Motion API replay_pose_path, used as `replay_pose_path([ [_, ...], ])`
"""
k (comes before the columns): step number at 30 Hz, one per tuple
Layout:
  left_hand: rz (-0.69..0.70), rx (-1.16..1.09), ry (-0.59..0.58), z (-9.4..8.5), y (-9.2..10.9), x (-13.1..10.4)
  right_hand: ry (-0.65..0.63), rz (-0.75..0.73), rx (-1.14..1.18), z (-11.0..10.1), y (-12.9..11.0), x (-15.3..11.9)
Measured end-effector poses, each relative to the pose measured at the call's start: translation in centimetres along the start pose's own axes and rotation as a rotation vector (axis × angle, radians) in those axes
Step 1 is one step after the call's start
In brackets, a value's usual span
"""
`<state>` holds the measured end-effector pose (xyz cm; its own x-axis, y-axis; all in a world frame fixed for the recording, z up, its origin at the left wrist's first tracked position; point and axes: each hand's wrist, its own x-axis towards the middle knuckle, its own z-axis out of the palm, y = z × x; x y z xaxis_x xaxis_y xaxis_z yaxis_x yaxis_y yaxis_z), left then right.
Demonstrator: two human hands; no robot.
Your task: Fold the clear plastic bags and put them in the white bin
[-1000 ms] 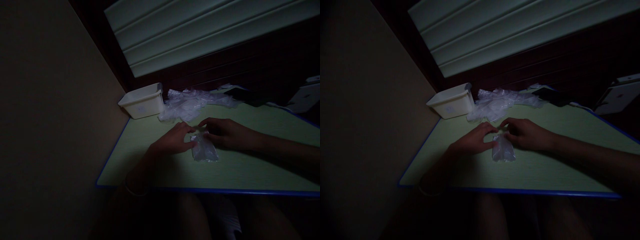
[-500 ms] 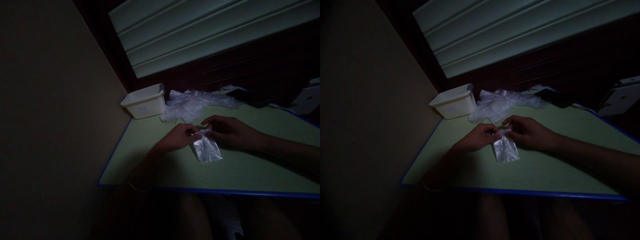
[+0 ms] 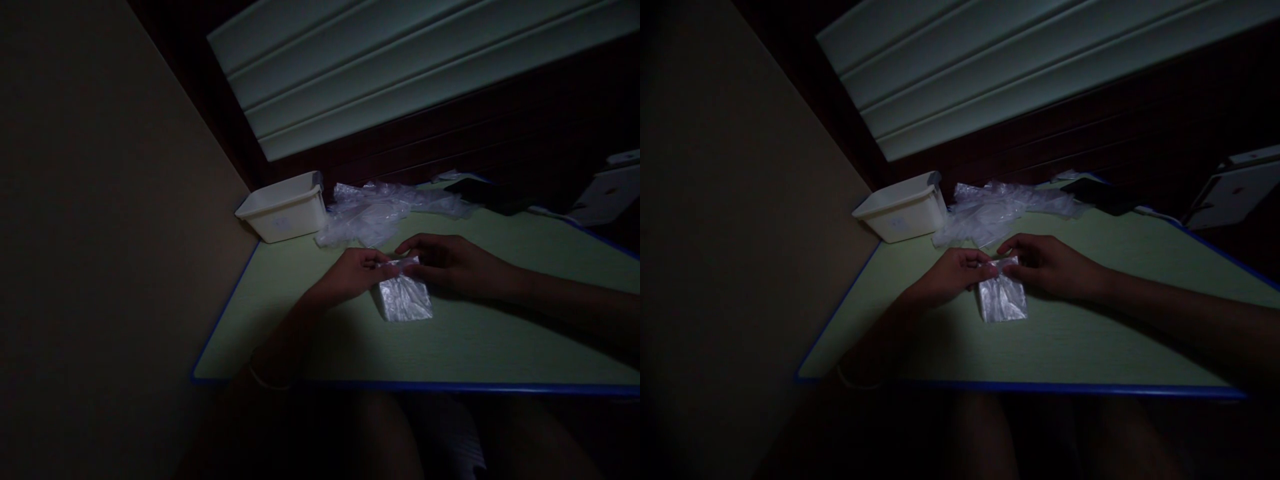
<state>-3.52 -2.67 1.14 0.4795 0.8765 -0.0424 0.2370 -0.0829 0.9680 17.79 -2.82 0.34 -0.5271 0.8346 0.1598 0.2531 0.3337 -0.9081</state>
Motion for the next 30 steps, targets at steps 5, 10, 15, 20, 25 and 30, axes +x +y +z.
replay_pose_path([
  [5,0.011,0.05,0.003,0.1,-0.2,0.0,0.026,0.018,0.037,0.3,-0.5,-0.1],
  [10,0.028,0.033,0.027,0.3,-0.2,0.0,0.023,0.055,0.019,0.3,-1.1,-0.1],
  [15,0.006,-0.015,0.053,0.3,0.0,-0.1,-0.028,0.132,0.053,-0.1,-1.0,0.1],
  [20,-0.009,-0.015,0.055,0.3,0.3,-0.3,-0.026,0.167,0.176,-0.2,-0.9,0.1],
  [25,-0.013,0.006,0.035,0.4,0.4,-0.3,-0.043,0.192,0.162,-0.2,-1.2,0.0],
  [30,0.004,0.01,-0.01,0.4,0.5,-0.4,-0.07,0.202,0.213,-0.2,-1.5,-0.1],
])
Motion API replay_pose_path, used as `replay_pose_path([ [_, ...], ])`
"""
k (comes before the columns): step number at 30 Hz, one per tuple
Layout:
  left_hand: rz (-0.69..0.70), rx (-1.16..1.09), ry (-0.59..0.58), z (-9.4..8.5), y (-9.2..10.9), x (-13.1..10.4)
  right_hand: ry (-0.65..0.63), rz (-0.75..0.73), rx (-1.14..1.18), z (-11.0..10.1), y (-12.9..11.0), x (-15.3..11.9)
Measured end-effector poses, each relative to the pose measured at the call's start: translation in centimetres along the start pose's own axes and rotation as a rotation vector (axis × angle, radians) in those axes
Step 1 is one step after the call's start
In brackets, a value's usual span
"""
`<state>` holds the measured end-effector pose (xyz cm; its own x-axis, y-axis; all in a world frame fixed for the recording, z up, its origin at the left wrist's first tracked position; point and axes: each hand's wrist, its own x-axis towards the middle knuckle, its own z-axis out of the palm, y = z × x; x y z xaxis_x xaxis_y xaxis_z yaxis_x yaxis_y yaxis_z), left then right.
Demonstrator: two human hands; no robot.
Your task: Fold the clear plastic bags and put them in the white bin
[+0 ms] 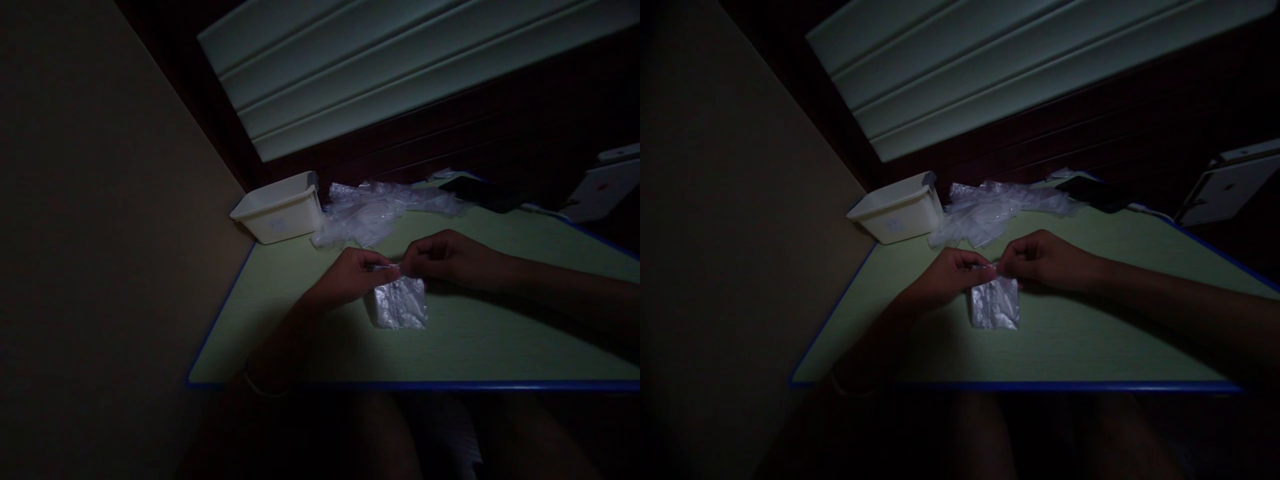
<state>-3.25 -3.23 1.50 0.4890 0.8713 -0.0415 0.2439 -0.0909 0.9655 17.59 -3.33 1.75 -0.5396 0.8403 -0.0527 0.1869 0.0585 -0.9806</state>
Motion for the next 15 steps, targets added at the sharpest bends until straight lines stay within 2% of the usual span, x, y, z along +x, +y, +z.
replay_pose_path([
  [7,-0.028,0.062,0.012,-0.14,-0.07,0.01,-0.005,0.031,0.05,0.05,0.19,-0.01],
  [11,-0.02,-0.019,0.006,0.09,0.43,-0.21,-0.004,-0.002,0.029,0.03,0.26,0.03],
  [15,-0.034,-0.094,0.013,0.17,0.8,-0.31,0.067,-0.04,0.016,0.08,0.27,0.1],
])
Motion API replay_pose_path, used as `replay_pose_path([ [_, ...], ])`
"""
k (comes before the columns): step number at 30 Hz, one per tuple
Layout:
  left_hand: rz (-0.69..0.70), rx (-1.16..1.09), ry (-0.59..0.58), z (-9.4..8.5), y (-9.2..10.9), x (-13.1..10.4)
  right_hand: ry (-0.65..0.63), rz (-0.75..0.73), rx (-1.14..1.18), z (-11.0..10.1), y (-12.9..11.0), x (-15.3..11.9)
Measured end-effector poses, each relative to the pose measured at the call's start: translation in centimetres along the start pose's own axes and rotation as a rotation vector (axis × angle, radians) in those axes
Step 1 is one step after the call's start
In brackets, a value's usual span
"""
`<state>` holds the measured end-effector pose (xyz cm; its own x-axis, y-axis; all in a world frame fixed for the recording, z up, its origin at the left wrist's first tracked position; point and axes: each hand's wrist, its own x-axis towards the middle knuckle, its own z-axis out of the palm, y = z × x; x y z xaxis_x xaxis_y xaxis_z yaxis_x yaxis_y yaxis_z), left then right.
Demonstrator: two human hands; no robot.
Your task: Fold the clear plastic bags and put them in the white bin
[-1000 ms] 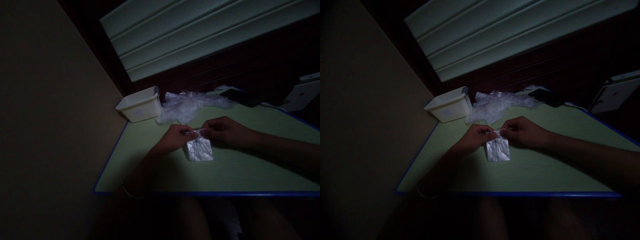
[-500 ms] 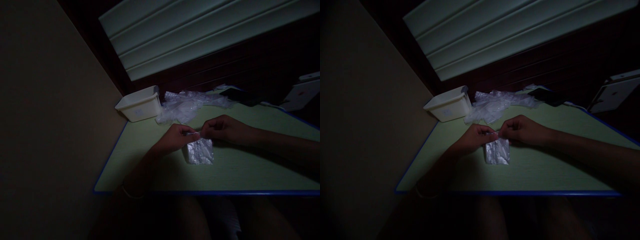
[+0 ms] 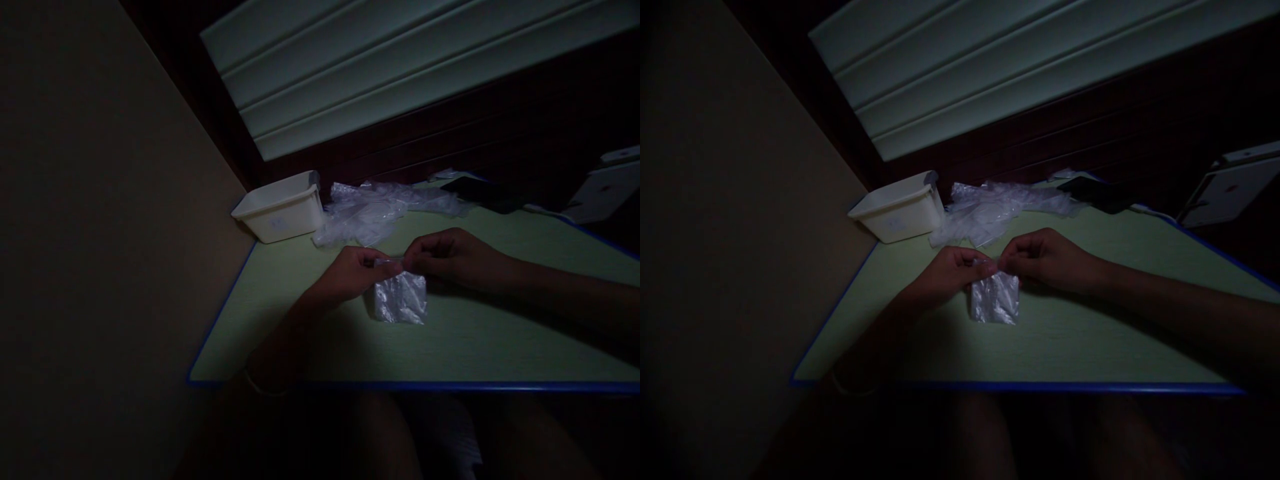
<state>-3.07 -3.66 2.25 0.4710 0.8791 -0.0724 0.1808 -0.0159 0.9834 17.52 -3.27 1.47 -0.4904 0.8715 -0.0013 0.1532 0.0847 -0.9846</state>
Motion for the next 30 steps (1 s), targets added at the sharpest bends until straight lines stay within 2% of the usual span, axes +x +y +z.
replay_pose_path([
  [7,-0.045,-0.109,0.022,-0.4,-0.7,0.5,0.137,-0.021,-0.018,0.2,-0.1,0.0],
  [14,-0.064,-0.071,0.07,-0.3,-1.2,0.6,0.181,-0.037,-0.006,0.4,0.1,0.0],
  [16,-0.067,-0.043,0.079,-0.4,-1.3,0.6,0.14,-0.023,0.001,0.3,0.1,-0.1],
  [18,-0.068,-0.018,0.054,-0.5,-1.2,0.5,0.036,0.029,0.006,0.2,0.0,-0.2],
  [22,-0.109,0.039,-0.106,-0.7,-0.6,0.0,-0.139,0.092,-0.006,0.2,-0.3,-0.5],
  [25,-0.151,0.085,-0.213,-0.8,-0.2,-0.4,-0.201,0.105,-0.042,0.3,-0.4,-0.6],
  [30,-0.184,0.166,-0.259,-0.9,0.1,-0.7,-0.236,0.089,-0.128,0.1,0.0,-0.6],
])
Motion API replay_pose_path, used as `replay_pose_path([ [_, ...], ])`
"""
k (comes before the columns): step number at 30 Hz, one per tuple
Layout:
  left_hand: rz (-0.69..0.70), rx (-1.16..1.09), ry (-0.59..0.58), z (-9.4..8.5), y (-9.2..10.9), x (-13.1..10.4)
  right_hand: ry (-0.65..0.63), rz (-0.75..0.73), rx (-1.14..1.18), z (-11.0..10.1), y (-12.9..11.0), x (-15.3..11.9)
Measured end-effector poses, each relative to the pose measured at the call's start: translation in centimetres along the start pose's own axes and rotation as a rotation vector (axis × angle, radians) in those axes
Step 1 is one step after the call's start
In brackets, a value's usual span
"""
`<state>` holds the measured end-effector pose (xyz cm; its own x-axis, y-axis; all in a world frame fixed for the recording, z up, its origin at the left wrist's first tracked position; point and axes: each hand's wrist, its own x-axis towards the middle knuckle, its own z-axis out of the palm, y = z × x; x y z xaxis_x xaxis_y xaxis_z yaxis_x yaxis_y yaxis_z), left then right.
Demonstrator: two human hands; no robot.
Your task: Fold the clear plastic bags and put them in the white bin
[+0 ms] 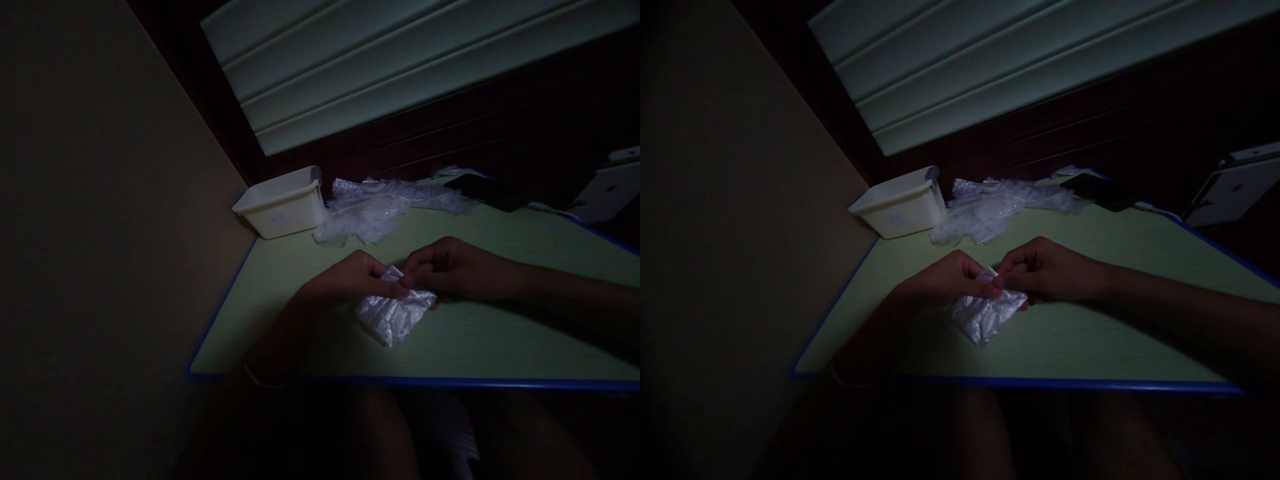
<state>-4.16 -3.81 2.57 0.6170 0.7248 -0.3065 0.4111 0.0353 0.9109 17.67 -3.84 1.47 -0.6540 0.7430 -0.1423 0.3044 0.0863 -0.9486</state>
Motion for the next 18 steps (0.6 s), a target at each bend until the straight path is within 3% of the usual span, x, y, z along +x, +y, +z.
replay_pose_path([
  [18,0.015,-0.004,0.046,-0.13,-0.25,0.03,0.059,-0.026,-0.02,-0.04,-0.11,-0.15],
])
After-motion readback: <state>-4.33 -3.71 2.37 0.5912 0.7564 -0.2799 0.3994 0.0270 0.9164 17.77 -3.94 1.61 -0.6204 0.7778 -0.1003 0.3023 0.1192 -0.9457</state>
